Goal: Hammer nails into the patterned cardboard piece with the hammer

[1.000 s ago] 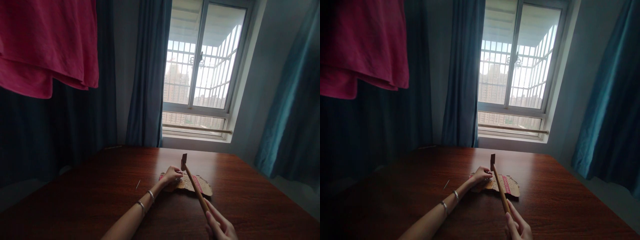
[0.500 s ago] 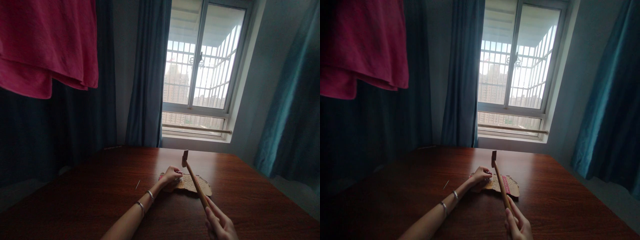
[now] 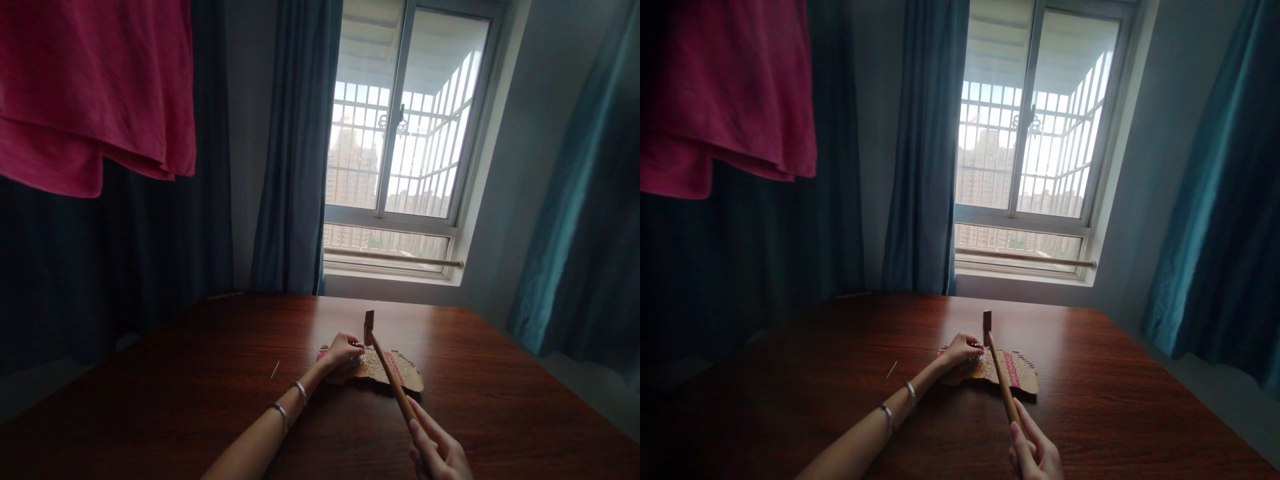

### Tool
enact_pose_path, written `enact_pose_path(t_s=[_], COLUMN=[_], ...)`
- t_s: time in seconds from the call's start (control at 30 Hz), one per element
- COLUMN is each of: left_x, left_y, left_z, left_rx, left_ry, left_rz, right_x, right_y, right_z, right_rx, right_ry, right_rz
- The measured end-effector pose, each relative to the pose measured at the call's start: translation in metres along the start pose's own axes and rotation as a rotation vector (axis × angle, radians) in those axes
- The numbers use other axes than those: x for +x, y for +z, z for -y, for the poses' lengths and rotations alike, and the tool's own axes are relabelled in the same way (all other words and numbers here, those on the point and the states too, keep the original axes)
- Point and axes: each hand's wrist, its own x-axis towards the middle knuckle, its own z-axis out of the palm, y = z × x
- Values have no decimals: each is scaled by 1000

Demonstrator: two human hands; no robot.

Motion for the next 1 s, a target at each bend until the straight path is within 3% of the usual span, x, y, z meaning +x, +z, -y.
enact_pose_path(t_s=[0.23,0.5,1.0], left_x=[0,5,0], left_y=[0,2,1], left_z=[2,11,0], left_rx=[25,33,22], left_ry=[7,19,1], left_rz=[9,7,-6], right_x=[-3,-2,0], right_y=[3,2,2], right_z=[11,1,9], right_rx=[18,-10,20], right_ry=[4,-4,5], right_rz=[57,51,47])
